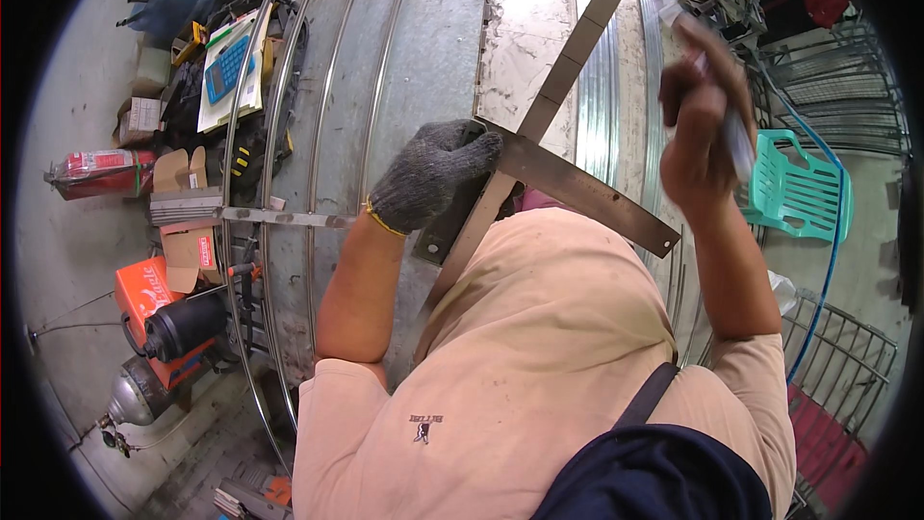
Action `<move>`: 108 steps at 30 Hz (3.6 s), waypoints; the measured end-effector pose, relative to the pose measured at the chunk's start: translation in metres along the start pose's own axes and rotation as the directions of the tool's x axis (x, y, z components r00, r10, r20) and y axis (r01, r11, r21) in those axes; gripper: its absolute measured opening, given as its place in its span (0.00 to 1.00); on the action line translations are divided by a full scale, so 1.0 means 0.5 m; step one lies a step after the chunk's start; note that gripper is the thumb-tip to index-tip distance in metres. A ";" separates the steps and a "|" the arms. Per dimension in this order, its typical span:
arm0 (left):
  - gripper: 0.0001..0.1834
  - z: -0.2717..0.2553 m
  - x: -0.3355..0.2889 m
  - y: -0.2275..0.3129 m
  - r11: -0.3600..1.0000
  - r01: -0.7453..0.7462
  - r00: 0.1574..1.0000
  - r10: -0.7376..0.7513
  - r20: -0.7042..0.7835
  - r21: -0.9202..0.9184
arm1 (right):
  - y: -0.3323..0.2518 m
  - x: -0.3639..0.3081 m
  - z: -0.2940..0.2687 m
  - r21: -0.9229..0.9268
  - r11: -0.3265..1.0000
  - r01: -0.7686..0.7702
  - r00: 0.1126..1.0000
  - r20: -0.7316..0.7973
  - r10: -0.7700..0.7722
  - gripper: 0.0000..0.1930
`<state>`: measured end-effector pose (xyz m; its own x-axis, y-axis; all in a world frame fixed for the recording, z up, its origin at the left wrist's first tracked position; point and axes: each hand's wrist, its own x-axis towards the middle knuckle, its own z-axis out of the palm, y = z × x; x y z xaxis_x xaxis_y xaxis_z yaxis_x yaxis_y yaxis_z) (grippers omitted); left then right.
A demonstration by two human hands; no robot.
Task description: Measuring a metal piece with a square and marking it, then using an angle grinder to smooth the surface of a metal frame.
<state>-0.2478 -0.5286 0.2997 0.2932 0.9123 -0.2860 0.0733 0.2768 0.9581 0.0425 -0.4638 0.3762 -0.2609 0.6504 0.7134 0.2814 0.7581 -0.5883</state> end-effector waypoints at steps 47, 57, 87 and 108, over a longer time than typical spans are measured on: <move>0.13 0.050 -0.044 0.052 0.857 -0.350 0.929 0.370 0.021 0.378 | -0.036 -0.089 -0.072 -0.083 0.989 0.125 0.978 0.180 -0.109 0.16; 0.10 0.129 -0.116 0.110 0.908 -0.157 0.940 0.258 -0.223 0.389 | -0.006 -0.089 -0.075 0.184 0.947 -0.265 0.961 -0.030 0.275 0.11; 0.19 0.003 -0.090 0.052 0.998 0.030 0.996 -0.026 -0.082 0.048 | 0.051 0.126 0.025 0.411 0.712 -0.570 0.820 0.218 0.530 0.20; 0.15 -0.022 -0.068 0.033 0.996 0.048 0.998 -0.045 -0.048 0.075 | 0.088 0.148 0.030 0.406 0.714 -0.571 0.820 0.247 0.516 0.16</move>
<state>-0.2669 -0.5518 0.3251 0.2435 0.9125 -0.3288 0.1589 0.2969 0.9416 0.0217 -0.3815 0.3974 -0.2973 0.9361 0.1878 -0.0250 0.1890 -0.9817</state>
